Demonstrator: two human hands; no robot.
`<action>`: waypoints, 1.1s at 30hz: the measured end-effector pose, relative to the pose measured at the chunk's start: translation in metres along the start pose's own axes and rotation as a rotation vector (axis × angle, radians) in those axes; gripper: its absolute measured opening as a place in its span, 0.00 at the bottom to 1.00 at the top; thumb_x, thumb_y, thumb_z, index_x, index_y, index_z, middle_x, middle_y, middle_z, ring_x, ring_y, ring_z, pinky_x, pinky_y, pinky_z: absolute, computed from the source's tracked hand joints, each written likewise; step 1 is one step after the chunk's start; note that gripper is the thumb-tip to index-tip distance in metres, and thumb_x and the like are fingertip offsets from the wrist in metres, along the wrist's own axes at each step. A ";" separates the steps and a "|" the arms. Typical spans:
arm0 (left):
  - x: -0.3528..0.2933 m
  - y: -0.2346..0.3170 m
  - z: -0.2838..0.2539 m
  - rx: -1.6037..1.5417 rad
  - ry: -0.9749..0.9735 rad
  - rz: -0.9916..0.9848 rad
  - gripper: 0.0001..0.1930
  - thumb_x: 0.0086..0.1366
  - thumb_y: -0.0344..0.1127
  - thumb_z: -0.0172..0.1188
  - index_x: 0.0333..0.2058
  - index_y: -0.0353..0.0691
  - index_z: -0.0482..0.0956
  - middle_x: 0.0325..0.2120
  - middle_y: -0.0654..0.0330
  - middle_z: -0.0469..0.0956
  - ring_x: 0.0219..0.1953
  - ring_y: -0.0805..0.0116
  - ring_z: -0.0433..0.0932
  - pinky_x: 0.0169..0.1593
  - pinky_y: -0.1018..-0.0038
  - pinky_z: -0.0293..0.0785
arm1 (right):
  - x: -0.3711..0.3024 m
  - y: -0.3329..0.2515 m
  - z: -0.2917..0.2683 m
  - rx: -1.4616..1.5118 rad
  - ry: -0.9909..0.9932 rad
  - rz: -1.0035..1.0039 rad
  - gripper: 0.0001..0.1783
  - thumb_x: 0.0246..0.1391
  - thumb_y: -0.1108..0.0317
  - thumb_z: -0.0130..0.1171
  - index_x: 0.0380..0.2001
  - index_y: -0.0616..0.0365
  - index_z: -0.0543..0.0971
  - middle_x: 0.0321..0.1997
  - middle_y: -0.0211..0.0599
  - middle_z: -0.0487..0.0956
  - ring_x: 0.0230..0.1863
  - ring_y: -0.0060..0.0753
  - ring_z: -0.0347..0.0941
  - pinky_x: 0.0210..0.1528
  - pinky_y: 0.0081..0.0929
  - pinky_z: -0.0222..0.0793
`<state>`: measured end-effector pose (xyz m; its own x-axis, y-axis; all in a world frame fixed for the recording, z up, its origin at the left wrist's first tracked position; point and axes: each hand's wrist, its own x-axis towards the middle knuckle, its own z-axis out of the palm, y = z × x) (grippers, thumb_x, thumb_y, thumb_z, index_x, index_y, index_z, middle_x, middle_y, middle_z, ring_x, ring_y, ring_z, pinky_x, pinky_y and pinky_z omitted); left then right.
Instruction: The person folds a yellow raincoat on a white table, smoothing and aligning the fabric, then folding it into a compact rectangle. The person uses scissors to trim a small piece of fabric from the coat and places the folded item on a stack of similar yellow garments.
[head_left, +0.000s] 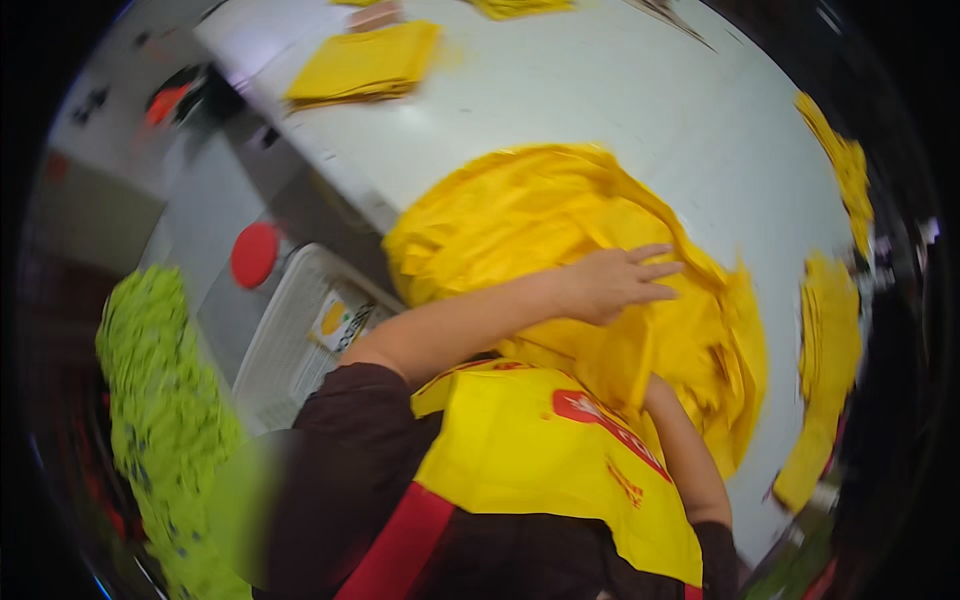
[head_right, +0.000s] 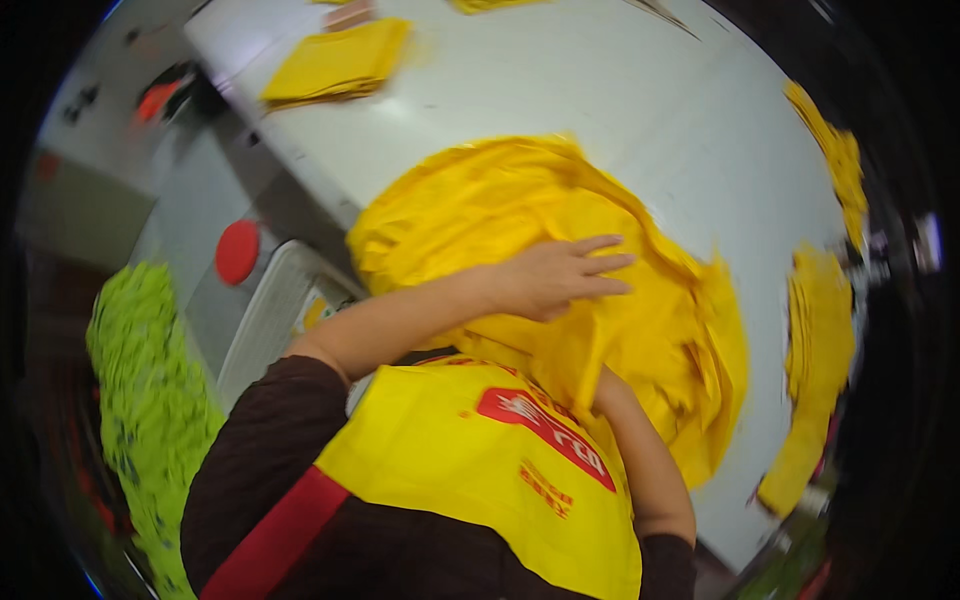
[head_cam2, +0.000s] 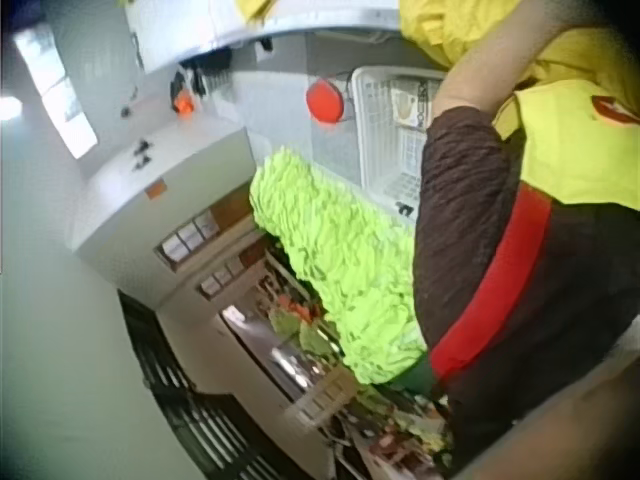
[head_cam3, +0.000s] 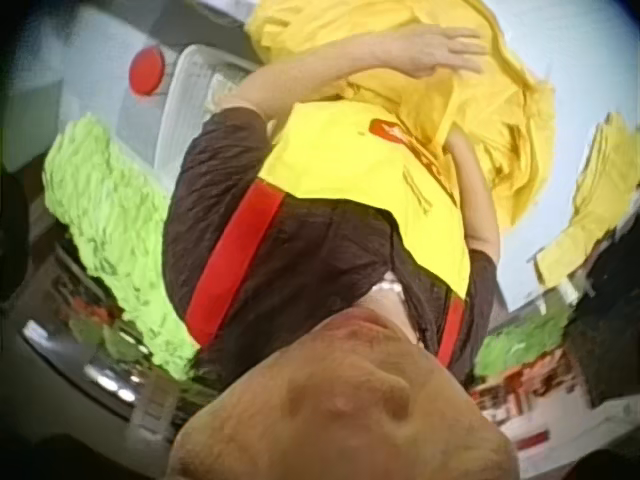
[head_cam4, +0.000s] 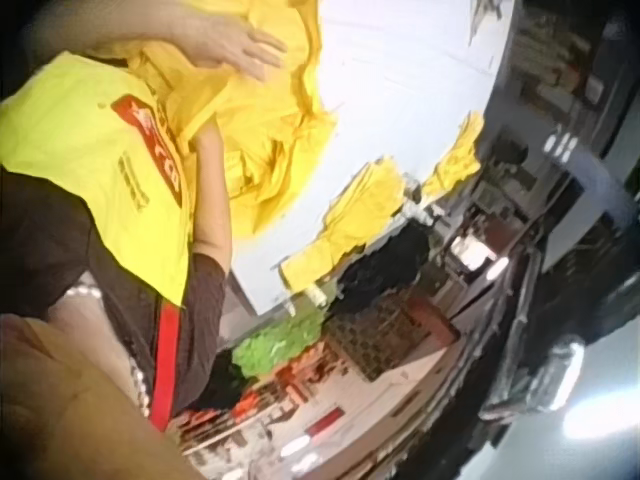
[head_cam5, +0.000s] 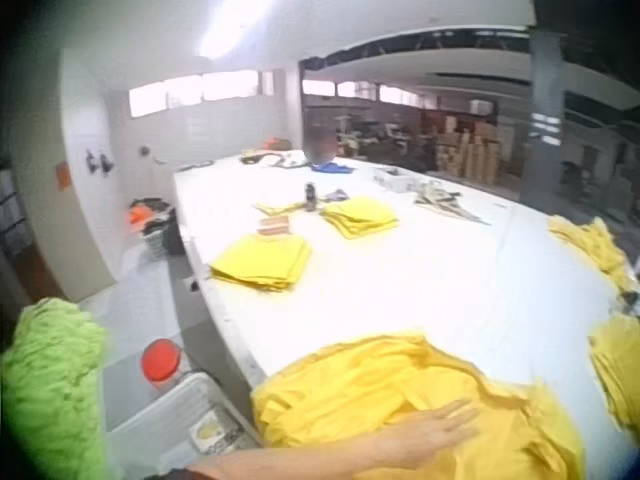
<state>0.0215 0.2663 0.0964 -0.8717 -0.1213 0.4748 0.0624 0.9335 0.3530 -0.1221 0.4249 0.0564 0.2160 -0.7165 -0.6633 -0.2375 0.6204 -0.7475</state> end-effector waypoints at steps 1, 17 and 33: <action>0.007 -0.006 0.001 0.016 -0.054 0.113 0.22 0.41 0.27 0.60 0.41 0.43 0.74 0.50 0.54 0.69 0.60 0.52 0.59 0.48 0.66 0.72 | 0.001 0.004 0.006 -0.262 0.036 -0.080 0.14 0.46 0.75 0.57 0.40 0.59 0.72 0.30 0.30 0.73 0.32 0.26 0.69 0.32 0.24 0.68; -0.067 -0.087 -0.008 -0.481 -0.220 -0.605 0.09 0.50 0.24 0.49 0.32 0.33 0.75 0.35 0.56 0.76 0.44 0.63 0.73 0.50 0.72 0.67 | -0.067 0.080 -0.074 -0.911 1.046 -0.517 0.31 0.37 0.79 0.55 0.50 0.57 0.66 0.54 0.47 0.66 0.58 0.51 0.59 0.59 0.37 0.57; -0.077 -0.151 -0.018 0.025 -0.273 -0.609 0.15 0.50 0.36 0.66 0.17 0.32 0.71 0.17 0.58 0.72 0.28 0.59 0.72 0.33 0.68 0.67 | -0.076 0.082 -0.182 -0.300 0.716 -0.075 0.09 0.47 0.65 0.57 0.27 0.61 0.78 0.26 0.43 0.78 0.29 0.41 0.74 0.31 0.27 0.68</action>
<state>0.0879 0.1287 0.0206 -0.8396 -0.5426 -0.0256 -0.4883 0.7334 0.4730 -0.3307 0.4719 0.0520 -0.3980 -0.8480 -0.3499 -0.5146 0.5222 -0.6801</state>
